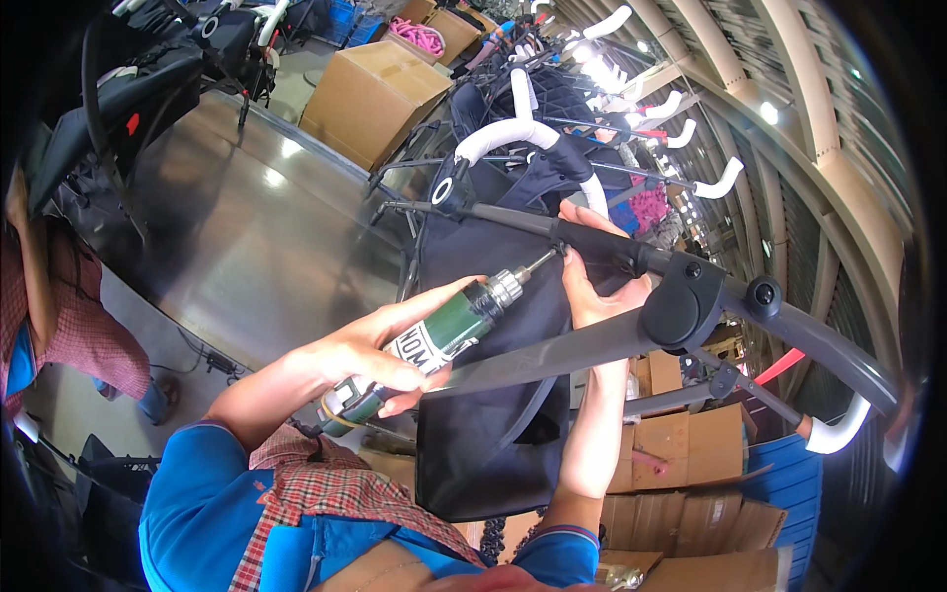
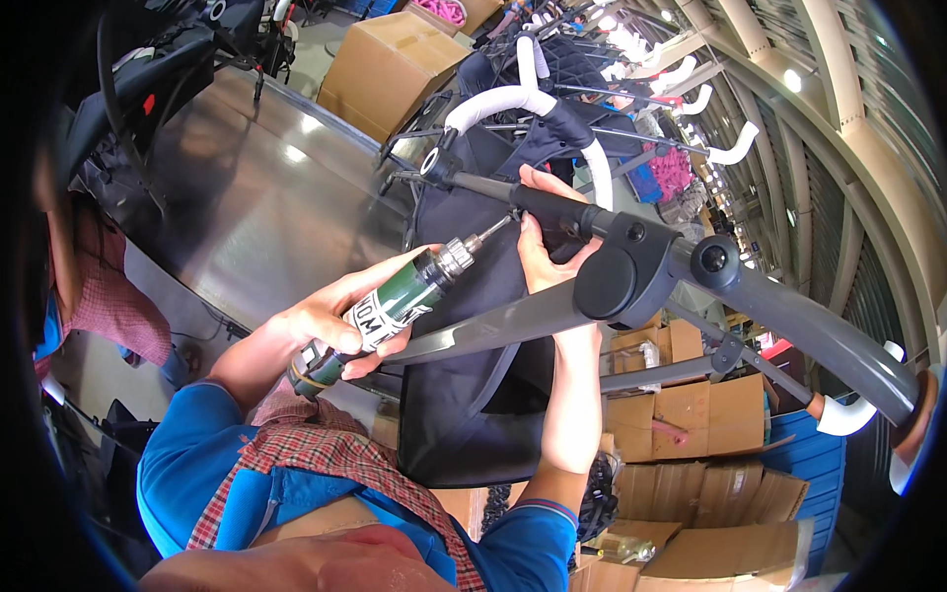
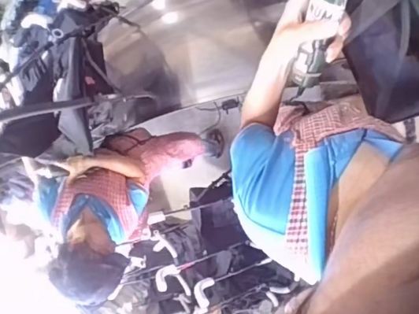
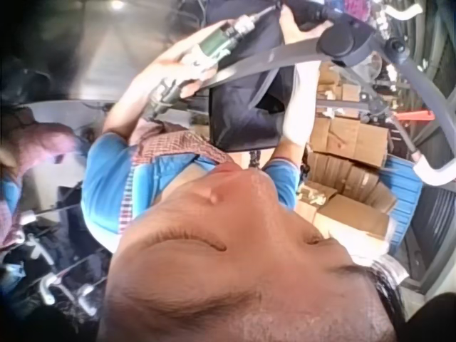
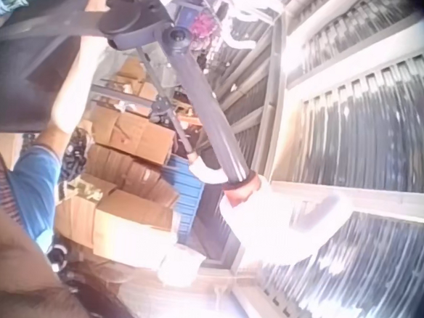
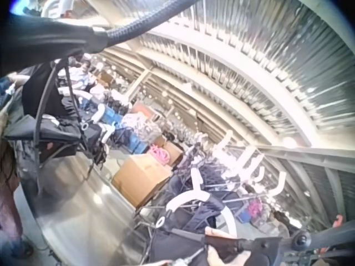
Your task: The person uses a cordless drill to attach black plastic fasteners to a stroller frame, repeatedly picking fasteners from a table and securing them to the fabric and frame. The person also adjusts the stroller's position and handles the fabric while working.
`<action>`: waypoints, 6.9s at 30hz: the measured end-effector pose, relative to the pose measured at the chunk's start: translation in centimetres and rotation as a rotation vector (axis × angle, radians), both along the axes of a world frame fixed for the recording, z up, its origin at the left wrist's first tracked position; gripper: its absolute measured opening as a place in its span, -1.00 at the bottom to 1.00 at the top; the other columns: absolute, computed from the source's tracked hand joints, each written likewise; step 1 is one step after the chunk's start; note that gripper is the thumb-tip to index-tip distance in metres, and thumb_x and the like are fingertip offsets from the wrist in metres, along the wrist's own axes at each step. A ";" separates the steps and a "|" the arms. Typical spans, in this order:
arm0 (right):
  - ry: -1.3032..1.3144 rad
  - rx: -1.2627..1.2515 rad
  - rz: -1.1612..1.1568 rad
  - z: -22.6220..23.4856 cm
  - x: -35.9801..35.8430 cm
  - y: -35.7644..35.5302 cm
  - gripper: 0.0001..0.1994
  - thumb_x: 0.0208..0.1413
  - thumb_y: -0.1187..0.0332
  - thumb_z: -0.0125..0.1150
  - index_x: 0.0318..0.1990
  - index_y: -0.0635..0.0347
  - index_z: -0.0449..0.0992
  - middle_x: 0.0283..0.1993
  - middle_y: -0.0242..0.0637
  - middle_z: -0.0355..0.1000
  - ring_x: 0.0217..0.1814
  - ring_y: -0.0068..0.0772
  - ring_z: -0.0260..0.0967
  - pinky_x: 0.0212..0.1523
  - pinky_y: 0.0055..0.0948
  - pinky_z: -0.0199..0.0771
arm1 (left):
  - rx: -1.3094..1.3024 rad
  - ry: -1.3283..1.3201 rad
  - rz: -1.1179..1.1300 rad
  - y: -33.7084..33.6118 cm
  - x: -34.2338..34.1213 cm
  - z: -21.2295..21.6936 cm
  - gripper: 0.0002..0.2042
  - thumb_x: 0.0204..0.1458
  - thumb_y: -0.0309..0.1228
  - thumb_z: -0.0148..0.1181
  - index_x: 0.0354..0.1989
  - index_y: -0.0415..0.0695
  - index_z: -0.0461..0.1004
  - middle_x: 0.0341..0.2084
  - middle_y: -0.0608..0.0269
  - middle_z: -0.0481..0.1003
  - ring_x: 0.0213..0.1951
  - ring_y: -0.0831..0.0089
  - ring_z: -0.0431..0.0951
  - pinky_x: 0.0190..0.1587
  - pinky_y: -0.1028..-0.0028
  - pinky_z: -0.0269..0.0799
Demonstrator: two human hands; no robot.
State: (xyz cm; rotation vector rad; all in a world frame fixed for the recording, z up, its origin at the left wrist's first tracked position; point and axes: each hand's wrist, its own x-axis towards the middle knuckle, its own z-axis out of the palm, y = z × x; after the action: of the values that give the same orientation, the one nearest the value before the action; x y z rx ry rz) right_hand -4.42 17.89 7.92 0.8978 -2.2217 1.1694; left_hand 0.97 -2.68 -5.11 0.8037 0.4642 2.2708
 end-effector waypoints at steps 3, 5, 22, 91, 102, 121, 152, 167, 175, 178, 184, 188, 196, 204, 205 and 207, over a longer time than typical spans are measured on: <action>0.019 0.018 -0.011 0.0 0.0 0.1 -0.63 0.00 0.74 0.09 0.02 0.39 0.45 0.03 -0.10 0.47 0.08 -0.33 0.44 0.14 -0.44 0.40 | -0.055 0.020 0.053 0.1 0.5 0.2 0.10 -0.20 -0.53 0.39 0.45 0.10 -0.33 -0.41 0.07 0.39 -0.63 0.44 0.47 -0.59 0.52 0.42; 0.027 0.013 -0.004 0.0 -0.2 0.0 -0.63 -0.01 0.74 0.09 0.01 0.38 0.45 0.03 -0.11 0.48 0.08 -0.35 0.45 0.14 -0.45 0.41 | -0.047 0.018 0.074 0.2 0.6 0.2 0.11 -0.22 -0.54 0.39 0.45 0.10 -0.32 -0.41 0.07 0.39 -0.62 0.45 0.47 -0.58 0.52 0.42; 0.039 0.000 -0.082 -0.3 0.2 -0.4 -0.62 -0.04 0.75 0.08 0.00 0.38 0.45 0.01 -0.11 0.49 0.07 -0.35 0.45 0.12 -0.47 0.42 | -0.207 0.140 0.224 0.2 1.2 1.6 0.05 -0.16 -0.60 0.32 0.45 0.03 -0.32 -0.49 0.18 0.42 -0.59 0.54 0.44 -0.56 0.53 0.40; 0.842 0.030 -0.136 1.7 -0.5 1.9 -0.81 0.01 0.41 0.36 -0.34 0.42 0.56 -0.36 -0.14 0.57 -0.41 -0.26 0.53 -0.35 -0.36 0.52 | -0.166 -0.195 0.453 4.3 9.6 -12.2 -0.11 0.05 -0.33 0.22 0.45 0.08 -0.29 -0.52 0.26 0.36 -0.66 0.56 0.42 -0.65 0.59 0.37; 0.903 0.133 -0.145 1.5 -2.2 2.7 -0.83 0.11 0.47 0.26 -0.24 0.47 0.57 -0.27 -0.12 0.58 -0.28 -0.31 0.56 -0.25 -0.42 0.54 | -0.196 -0.351 0.590 4.1 12.0 -14.1 -0.13 0.08 -0.38 0.20 0.45 0.09 -0.30 -0.49 0.23 0.38 -0.59 0.51 0.45 -0.61 0.52 0.39; 0.713 0.073 -0.171 1.0 -0.9 3.2 -0.58 -0.01 0.13 0.38 -0.26 0.37 0.47 -0.35 0.10 0.47 -0.40 0.00 0.40 -0.33 -0.03 0.37 | -0.382 -1.005 1.950 -20.8 32.3 -22.8 -0.52 0.14 -0.05 0.05 0.21 0.22 0.10 -0.56 0.27 0.41 -0.64 0.44 0.47 -0.64 0.41 0.43; 0.706 0.157 -0.323 0.2 -0.4 -0.1 -0.74 0.05 0.36 0.32 -0.26 0.42 0.48 -0.36 -0.03 0.50 -0.40 -0.24 0.43 -0.35 -0.25 0.42 | -0.610 -0.775 1.410 -34.2 37.8 -14.5 -0.28 0.14 -0.04 0.07 0.42 0.23 -0.15 -0.48 0.25 0.42 -0.65 0.54 0.45 -0.64 0.53 0.43; 0.703 0.162 -0.310 0.2 -1.6 -0.8 -0.76 0.06 0.39 0.29 -0.23 0.42 0.49 -0.33 -0.03 0.51 -0.36 -0.24 0.46 -0.32 -0.28 0.43 | -0.627 -0.871 2.267 -38.1 34.2 -21.8 -0.30 0.18 -0.30 0.03 0.43 0.14 -0.20 -0.59 0.23 0.37 -0.69 0.45 0.42 -0.67 0.43 0.38; 0.709 0.142 -0.327 -0.4 -1.3 -0.6 -0.77 0.07 0.40 0.28 -0.22 0.42 0.49 -0.31 -0.03 0.52 -0.34 -0.24 0.47 -0.31 -0.29 0.44 | -0.591 -0.859 2.377 -44.2 41.4 -15.7 -0.47 0.06 -0.28 0.17 0.22 0.14 0.14 -0.53 0.22 0.45 -0.65 0.49 0.47 -0.67 0.46 0.45; 0.704 0.138 -0.331 -0.7 -1.7 -0.5 -0.77 0.08 0.41 0.27 -0.21 0.42 0.49 -0.31 -0.03 0.52 -0.33 -0.25 0.48 -0.31 -0.29 0.45 | -0.624 -1.061 1.984 -48.5 44.0 -13.1 -0.55 0.11 -0.13 0.10 0.17 0.11 0.21 -0.56 0.19 0.47 -0.68 0.45 0.49 -0.67 0.48 0.49; 0.704 0.152 -0.340 -0.7 -1.5 -0.5 -0.78 0.09 0.42 0.26 -0.20 0.42 0.49 -0.29 -0.03 0.53 -0.31 -0.25 0.49 -0.30 -0.30 0.45 | -0.959 -0.830 1.534 -46.9 42.2 -12.0 -0.32 0.09 0.03 0.11 0.37 0.27 -0.01 -0.52 0.24 0.41 -0.67 0.53 0.47 -0.67 0.54 0.47; 0.710 0.155 -0.349 -0.6 -1.6 -0.4 -0.78 0.09 0.42 0.25 -0.19 0.43 0.49 -0.29 -0.04 0.53 -0.30 -0.25 0.50 -0.29 -0.31 0.46 | -0.981 -0.951 1.562 -44.6 39.0 -15.2 -0.25 0.10 0.08 0.09 0.41 0.19 -0.09 -0.52 0.24 0.41 -0.67 0.53 0.45 -0.65 0.52 0.46; 0.724 0.184 -0.355 -0.2 -1.4 -0.8 -0.79 0.10 0.44 0.24 -0.18 0.43 0.50 -0.27 -0.04 0.54 -0.28 -0.25 0.51 -0.28 -0.32 0.46 | -1.203 -1.079 1.696 -43.2 36.3 -22.9 -0.35 0.19 -0.08 -0.03 0.40 0.00 -0.04 -0.35 0.12 0.41 -0.57 0.41 0.49 -0.62 0.38 0.49; 0.744 0.207 -0.348 0.4 -1.3 -1.1 -0.79 0.11 0.45 0.22 -0.17 0.43 0.50 -0.25 -0.04 0.55 -0.26 -0.26 0.53 -0.26 -0.34 0.47 | -1.304 -1.127 1.362 -35.1 34.6 -33.7 -0.32 0.16 -0.11 0.06 0.41 -0.02 -0.03 -0.39 0.02 0.51 -0.62 0.27 0.52 -0.57 0.26 0.51; 0.747 0.210 -0.347 0.4 -1.3 -1.1 -0.79 0.11 0.45 0.22 -0.16 0.43 0.50 -0.25 -0.04 0.55 -0.25 -0.26 0.53 -0.26 -0.34 0.47 | -1.300 -1.128 1.299 -33.1 34.3 -34.2 -0.32 0.16 -0.11 0.06 0.40 -0.02 -0.03 -0.39 0.02 0.52 -0.62 0.26 0.53 -0.56 0.26 0.51; 0.755 0.217 -0.351 0.6 -1.1 -0.9 -0.80 0.12 0.45 0.21 -0.16 0.43 0.50 -0.25 -0.04 0.55 -0.25 -0.26 0.53 -0.26 -0.34 0.48 | -1.233 -1.160 1.151 -29.3 33.8 -33.4 -0.33 0.16 -0.10 0.06 0.40 -0.03 -0.01 -0.44 0.07 0.50 -0.63 0.28 0.52 -0.58 0.29 0.51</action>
State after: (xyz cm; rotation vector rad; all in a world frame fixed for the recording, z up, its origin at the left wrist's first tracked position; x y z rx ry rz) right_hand -5.56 16.98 8.47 0.8063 -1.7774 0.3380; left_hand 34.76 -32.00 -38.48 -1.6328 1.6495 2.1118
